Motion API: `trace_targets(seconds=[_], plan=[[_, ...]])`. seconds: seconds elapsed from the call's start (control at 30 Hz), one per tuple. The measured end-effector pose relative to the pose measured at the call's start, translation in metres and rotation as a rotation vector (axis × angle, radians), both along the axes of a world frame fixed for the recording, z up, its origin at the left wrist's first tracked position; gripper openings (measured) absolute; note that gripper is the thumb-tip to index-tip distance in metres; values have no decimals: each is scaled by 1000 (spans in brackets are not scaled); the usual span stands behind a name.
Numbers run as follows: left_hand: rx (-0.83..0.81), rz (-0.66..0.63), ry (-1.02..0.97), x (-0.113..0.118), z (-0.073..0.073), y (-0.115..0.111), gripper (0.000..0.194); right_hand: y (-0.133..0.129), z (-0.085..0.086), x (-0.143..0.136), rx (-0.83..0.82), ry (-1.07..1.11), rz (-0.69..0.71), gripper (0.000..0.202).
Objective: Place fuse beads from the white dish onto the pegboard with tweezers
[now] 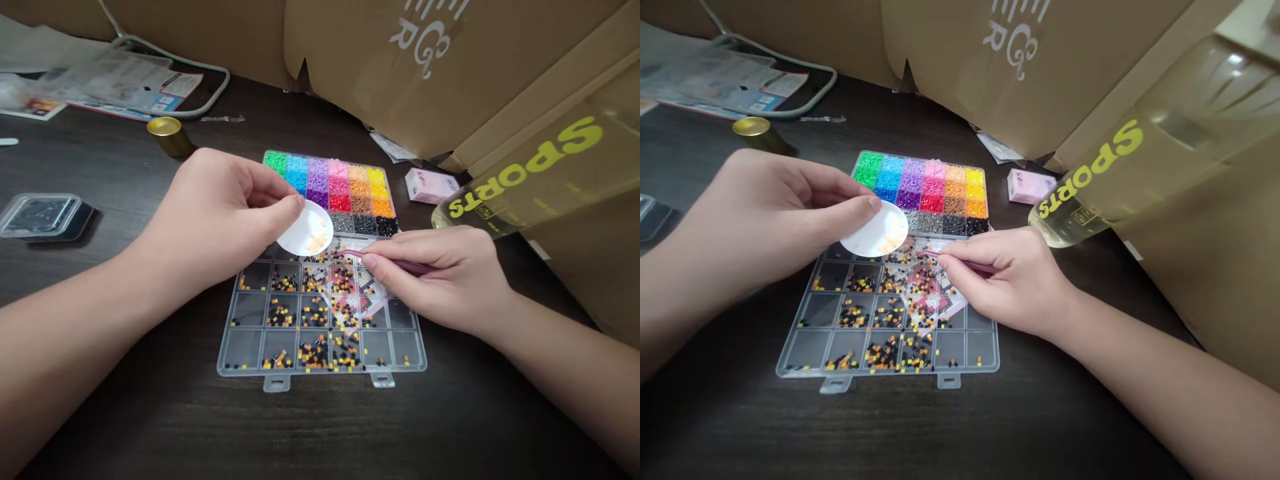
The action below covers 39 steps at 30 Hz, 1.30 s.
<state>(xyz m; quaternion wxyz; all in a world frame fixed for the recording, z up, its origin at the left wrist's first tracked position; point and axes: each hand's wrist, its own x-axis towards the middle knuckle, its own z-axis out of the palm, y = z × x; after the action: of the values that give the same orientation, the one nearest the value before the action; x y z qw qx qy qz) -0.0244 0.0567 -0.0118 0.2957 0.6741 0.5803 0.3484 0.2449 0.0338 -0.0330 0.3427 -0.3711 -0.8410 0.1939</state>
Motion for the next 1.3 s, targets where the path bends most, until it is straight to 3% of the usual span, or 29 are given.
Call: trace_targets(seconds=[0.53, 0.77, 0.97, 1.2, 1.3], plan=[[-22, -3, 0, 2, 2, -4, 22, 3, -2, 1, 38, -91, 56, 24], [-81, -23, -37, 7, -1, -4, 22, -9, 8, -13, 86, 62, -125, 24], [-61, -19, -23, 7, -1, -4, 21, -11, 8, -14, 93, 29, -138, 16], [-51, 66, 25, 4, 4, 1, 22, -4, 3, -3, 49, -58, 77, 26], [-65, 90, 49, 5, 4, 1, 22, -1, 1, -3, 36, -75, 106, 34]])
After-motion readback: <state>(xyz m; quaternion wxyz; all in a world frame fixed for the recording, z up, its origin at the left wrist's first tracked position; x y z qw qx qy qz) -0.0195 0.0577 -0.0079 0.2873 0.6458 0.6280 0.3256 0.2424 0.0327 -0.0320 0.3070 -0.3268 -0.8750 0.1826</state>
